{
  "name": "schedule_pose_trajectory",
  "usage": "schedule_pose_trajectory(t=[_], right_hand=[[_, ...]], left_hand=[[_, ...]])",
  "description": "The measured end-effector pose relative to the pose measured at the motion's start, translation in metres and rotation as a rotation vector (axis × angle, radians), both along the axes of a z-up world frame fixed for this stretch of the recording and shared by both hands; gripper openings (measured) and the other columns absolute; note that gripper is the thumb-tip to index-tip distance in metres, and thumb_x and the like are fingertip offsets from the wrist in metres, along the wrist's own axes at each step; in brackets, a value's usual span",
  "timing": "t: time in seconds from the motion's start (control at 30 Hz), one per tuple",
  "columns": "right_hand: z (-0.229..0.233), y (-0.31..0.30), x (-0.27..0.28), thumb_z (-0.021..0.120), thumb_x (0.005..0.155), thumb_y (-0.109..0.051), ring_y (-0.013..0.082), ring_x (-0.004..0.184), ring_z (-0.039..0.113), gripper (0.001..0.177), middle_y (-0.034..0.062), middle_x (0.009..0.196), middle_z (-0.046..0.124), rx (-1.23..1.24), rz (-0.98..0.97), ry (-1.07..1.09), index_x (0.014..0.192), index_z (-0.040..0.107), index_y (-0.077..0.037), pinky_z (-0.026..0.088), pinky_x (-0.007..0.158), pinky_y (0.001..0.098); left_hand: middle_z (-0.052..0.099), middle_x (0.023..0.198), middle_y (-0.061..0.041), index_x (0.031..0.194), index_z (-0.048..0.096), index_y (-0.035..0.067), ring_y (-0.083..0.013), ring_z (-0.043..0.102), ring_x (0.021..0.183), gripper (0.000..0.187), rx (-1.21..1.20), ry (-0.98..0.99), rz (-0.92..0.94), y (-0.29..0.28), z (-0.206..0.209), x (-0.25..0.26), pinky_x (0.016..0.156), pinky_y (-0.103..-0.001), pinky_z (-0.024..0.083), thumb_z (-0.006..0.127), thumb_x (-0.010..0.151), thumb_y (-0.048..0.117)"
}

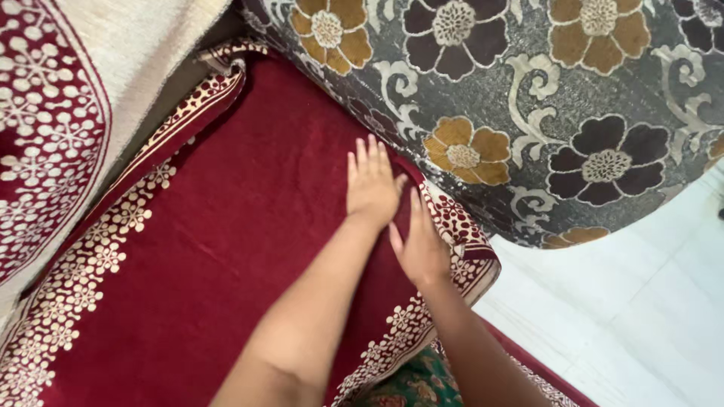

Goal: The person smooths a red patterned fabric on a surface, then wipes it with a small cloth. They then pick up a floral pillow, pat it, and place it on the fabric.

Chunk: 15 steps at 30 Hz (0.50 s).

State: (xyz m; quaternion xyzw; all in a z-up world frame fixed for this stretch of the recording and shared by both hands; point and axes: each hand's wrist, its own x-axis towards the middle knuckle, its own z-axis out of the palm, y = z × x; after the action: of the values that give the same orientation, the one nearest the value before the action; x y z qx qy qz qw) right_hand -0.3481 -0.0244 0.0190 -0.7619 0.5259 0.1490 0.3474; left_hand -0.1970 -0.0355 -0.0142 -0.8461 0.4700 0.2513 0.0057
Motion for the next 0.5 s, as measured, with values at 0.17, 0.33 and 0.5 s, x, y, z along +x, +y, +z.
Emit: schedule_pose_trajectory(t=[0.17, 0.33, 0.5], right_hand=[[0.034, 0.022, -0.034, 0.063, 0.090, -0.036, 0.0394, 0.117, 0.063, 0.070, 0.0205, 0.144, 0.053, -0.719, 0.334, -0.218, 0.145, 0.048, 0.003, 0.050, 0.103, 0.0506], [0.029, -0.008, -0.013, 0.037, 0.111, -0.055, 0.0355, 0.111, 0.066, 0.061, 0.0206, 0.124, 0.070, 0.084, 0.193, 0.485, 0.131, 0.063, -0.003, 0.050, 0.106, 0.0450], [-0.030, -0.018, -0.032, 0.046, 0.104, -0.033, 0.0355, 0.123, 0.067, 0.047, 0.0169, 0.143, 0.061, -0.715, 0.074, -0.004, 0.142, 0.057, -0.008, 0.049, 0.103, 0.0472]], left_hand=[[0.013, 0.171, -0.017, 0.160, 0.022, -0.003, -0.0353, 0.004, 0.158, 0.073, 0.090, -0.061, 0.014, -0.015, -0.020, -0.029, 0.125, -0.052, 0.002, 0.041, 0.101, 0.037], [0.013, 0.170, -0.019, 0.160, 0.021, -0.002, -0.0381, 0.006, 0.158, 0.063, 0.333, -0.175, -0.086, -0.040, -0.038, -0.032, 0.126, -0.055, -0.001, 0.035, 0.105, 0.025], [0.009, 0.167, -0.026, 0.158, 0.018, -0.008, -0.0433, 0.005, 0.153, 0.084, 0.367, -0.188, 0.066, -0.048, -0.016, -0.072, 0.119, -0.052, -0.001, 0.036, 0.100, 0.049]])
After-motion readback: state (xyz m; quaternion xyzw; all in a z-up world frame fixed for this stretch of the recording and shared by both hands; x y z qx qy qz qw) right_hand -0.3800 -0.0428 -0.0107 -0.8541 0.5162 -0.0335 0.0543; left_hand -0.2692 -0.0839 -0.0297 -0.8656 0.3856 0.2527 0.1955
